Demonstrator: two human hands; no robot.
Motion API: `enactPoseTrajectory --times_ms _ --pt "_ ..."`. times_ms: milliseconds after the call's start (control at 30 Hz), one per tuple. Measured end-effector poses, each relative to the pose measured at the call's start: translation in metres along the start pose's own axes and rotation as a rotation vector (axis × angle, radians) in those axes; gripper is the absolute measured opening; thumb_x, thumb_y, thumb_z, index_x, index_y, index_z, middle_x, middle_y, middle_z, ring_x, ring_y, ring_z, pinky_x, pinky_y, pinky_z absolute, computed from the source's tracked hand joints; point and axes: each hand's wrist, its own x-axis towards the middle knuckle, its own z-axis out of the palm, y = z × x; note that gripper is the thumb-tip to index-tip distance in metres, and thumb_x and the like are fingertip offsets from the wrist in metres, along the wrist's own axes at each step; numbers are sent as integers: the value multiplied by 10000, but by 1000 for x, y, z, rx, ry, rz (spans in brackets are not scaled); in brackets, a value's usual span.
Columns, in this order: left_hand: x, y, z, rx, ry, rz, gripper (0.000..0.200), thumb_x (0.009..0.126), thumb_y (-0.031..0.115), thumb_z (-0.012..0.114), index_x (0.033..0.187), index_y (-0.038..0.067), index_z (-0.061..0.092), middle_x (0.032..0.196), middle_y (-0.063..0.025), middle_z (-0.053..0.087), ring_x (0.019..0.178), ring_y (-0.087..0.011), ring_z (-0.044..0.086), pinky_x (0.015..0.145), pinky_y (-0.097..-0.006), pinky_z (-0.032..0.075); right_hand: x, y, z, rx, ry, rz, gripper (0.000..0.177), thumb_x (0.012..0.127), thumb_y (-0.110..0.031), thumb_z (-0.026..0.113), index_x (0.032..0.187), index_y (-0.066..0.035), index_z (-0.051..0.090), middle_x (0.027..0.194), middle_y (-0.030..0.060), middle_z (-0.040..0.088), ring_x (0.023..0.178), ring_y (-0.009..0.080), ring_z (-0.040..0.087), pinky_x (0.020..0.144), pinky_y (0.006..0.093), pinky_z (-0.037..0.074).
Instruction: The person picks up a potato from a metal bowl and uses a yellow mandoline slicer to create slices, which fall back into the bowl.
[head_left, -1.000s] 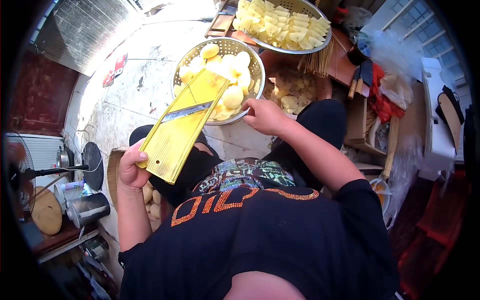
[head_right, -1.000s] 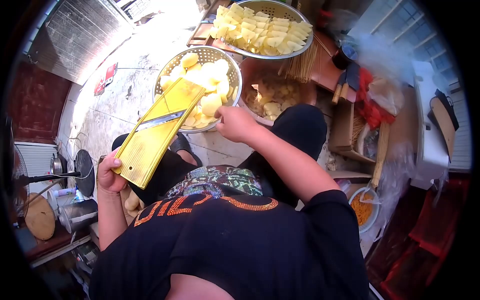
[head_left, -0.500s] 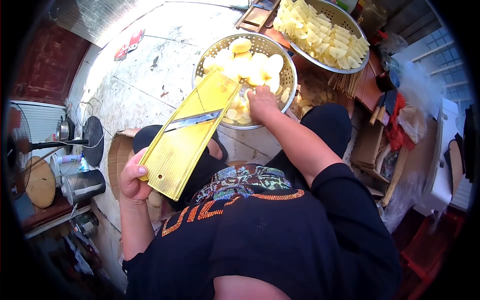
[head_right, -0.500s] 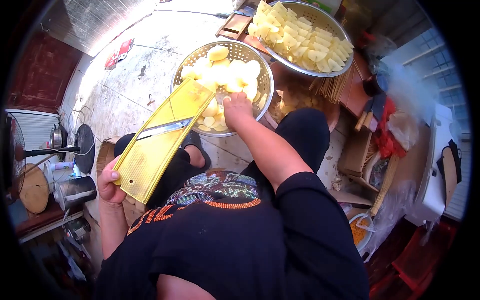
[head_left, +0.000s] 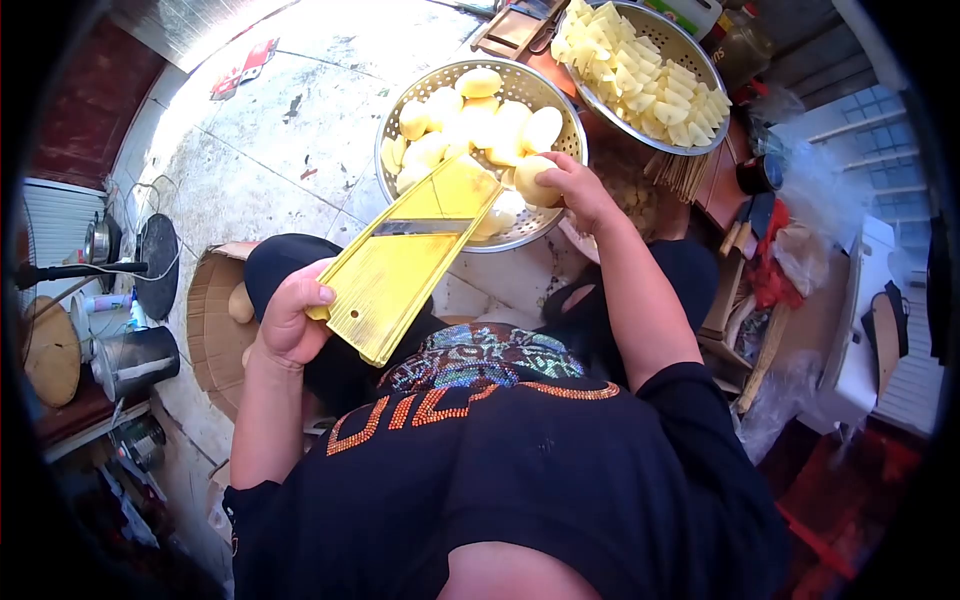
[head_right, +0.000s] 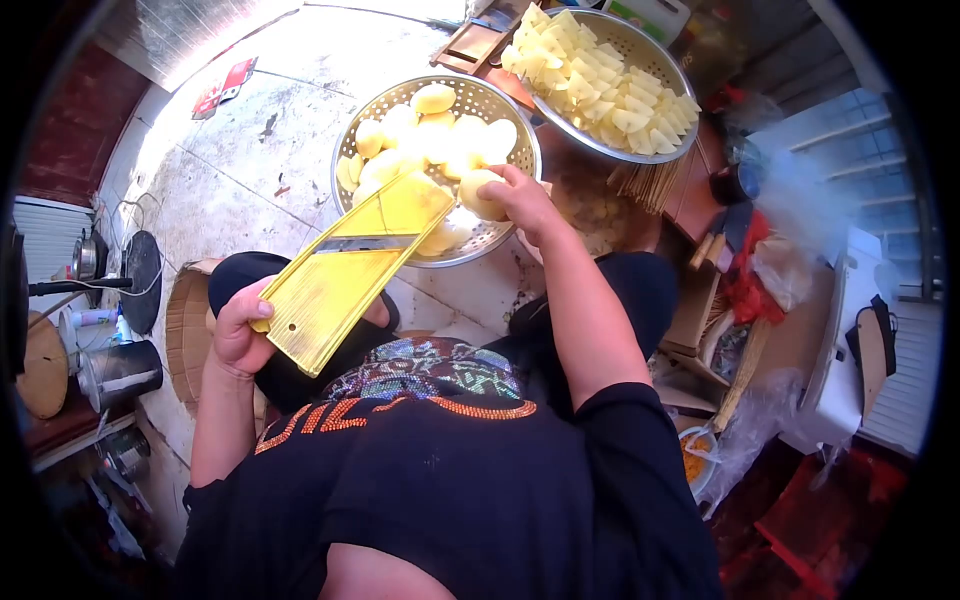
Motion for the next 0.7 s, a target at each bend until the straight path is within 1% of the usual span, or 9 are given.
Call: enactPoseTrajectory --times_ms 100,233,300,367,433,533,600,633,700 --pt "15 -12 0 -18 -12 -40 588 811 135 610 1311 -149 491 1200 -193 659 1066 -210 669 969 -317 514 -17 4 -4 256 -56 -3 613 846 -305 652 1382 -44 508 1274 91 618 1131 216 605 937 394 498" --pt "43 -26 -5 -1 43 -181 539 863 197 592 1300 -110 520 1142 -187 674 978 -228 705 886 -414 583 -31 14 -3 541 -179 -6 610 867 -320 647 1396 -56 499 1321 105 592 1207 241 571 978 430 485" --pt "49 -33 -6 -20 -3 -175 553 900 256 583 1335 -77 510 1167 -190 673 1002 -253 708 892 -461 586 -36 18 -3 560 -215 -22 612 874 -335 649 1402 -70 491 1327 102 595 1211 253 574 986 437 479" --pt "49 -32 12 -205 37 -107 586 918 296 583 1379 -52 483 1208 -184 668 1054 -267 698 914 -456 577 -41 23 -3 670 -278 19 598 871 -335 650 1394 -85 500 1314 90 605 1197 247 578 964 436 485" --pt "45 -37 11 -208 6 -86 632 923 314 588 1425 -41 440 1281 -187 641 1128 -284 674 944 -456 563 -50 19 3 691 -277 16 597 873 -344 644 1386 -72 506 1299 103 615 1171 254 588 941 431 490" --pt "44 -47 14 -211 17 -34 612 902 246 632 1410 -33 434 1279 -177 621 1155 -257 645 976 -413 537 -56 22 5 720 -298 3 593 871 -352 640 1373 -61 518 1274 110 627 1128 255 598 904 413 494" --pt "47 -60 11 -44 254 113 560 869 151 669 1352 -22 445 1223 -152 601 1130 -214 614 988 -355 505 -55 22 6 720 -322 3 590 868 -352 642 1369 -64 523 1265 103 630 1110 249 599 890 401 492" --pt "47 -64 11 -55 261 115 560 869 151 669 1352 -22 445 1223 -152 601 1130 -214 614 988 -355 505 -54 21 7 677 -323 12 589 863 -357 649 1361 -67 531 1250 97 634 1080 238 602 873 380 488" --pt "54 -69 16 -54 367 285 503 846 84 672 1288 -12 453 1154 -128 579 1078 -182 587 981 -317 482 -51 12 10 624 -332 30 587 858 -363 656 1354 -70 538 1236 91 637 1049 227 606 855 358 483"
